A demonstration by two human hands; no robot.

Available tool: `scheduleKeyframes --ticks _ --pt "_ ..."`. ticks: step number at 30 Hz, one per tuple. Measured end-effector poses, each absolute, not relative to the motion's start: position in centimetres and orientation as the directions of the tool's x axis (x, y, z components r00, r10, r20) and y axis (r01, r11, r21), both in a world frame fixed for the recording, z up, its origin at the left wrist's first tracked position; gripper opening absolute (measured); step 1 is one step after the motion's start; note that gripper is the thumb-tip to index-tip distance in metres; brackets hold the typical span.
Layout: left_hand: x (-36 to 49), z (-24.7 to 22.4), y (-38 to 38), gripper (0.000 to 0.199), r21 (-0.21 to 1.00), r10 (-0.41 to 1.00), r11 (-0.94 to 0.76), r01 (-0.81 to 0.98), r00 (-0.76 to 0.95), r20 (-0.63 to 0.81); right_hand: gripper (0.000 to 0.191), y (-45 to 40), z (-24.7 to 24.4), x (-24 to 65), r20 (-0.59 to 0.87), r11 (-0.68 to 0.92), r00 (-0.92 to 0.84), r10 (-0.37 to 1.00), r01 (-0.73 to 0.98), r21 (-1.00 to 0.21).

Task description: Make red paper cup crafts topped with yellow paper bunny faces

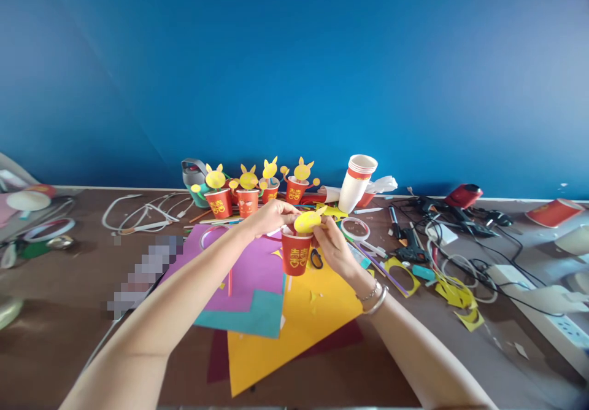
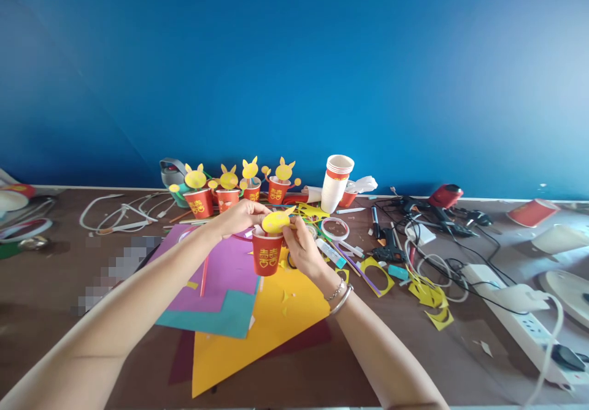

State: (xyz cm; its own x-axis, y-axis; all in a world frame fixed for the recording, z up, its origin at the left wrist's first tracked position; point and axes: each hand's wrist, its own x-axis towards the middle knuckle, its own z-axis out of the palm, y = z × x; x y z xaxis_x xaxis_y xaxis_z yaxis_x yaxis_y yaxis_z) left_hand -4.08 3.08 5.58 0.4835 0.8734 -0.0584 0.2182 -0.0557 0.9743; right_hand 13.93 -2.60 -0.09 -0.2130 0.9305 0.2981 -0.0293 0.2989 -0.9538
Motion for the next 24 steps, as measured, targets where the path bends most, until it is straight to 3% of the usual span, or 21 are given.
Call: scheduleKeyframes --ticks 3,6,10,13,16,18,19,22,24 --pt "-4.3 5.6 3.2 0.029 0.978 0.869 0.008 0.208 0.483 -0.11 0.025 -2.7 0.1 13.9 0.262 0.26 -0.239 0.935 -0.041 -0.965" --pt "-4.8 5.5 3.9 0.025 0.962 0.914 0.063 0.267 0.371 -0.164 0.029 -2.5 0.4 14.2 0.236 0.233 -0.138 0.962 -0.039 -0.972" --pt "-6.1 4.6 5.1 0.015 0.88 0.95 0.048 0.472 0.251 -0.186 0.032 -1.8 1.0 15.1 0.177 0.181 0.07 0.982 -0.051 -0.982" --pt "-7.2 4.0 5.6 0.012 0.766 0.969 -0.013 0.643 0.196 -0.148 0.031 -1.2 1.4 15.8 0.14 0.144 0.087 0.986 -0.033 -0.989" --pt "-7.2 4.0 4.8 0.025 0.701 0.993 -0.087 0.708 0.114 0.007 0.029 -0.9 1.6 16.2 0.073 0.072 0.054 0.996 0.022 -0.997" --pt "-6.3 4.3 3.5 0.032 0.538 0.921 -0.335 0.773 0.15 0.359 0.028 -0.8 1.7 16.2 0.041 0.039 0.029 0.999 0.077 -0.996" --pt "-5.6 4.4 2.7 0.034 0.485 0.872 -0.432 0.761 0.214 0.441 0.027 -0.8 1.7 16.2 0.031 0.029 0.014 0.999 0.105 -0.994" --pt "-3.0 4.3 0.2 0.048 0.442 0.785 -0.607 0.661 0.412 0.463 0.026 -0.9 1.7 16.2 0.02 0.023 -0.02 1.0 0.157 -0.987" --pt "-1.4 3.8 -1.0 0.061 0.498 0.778 -0.627 0.599 0.449 0.44 0.027 -1.0 1.7 16.3 0.045 0.052 -0.049 0.998 0.168 -0.984"
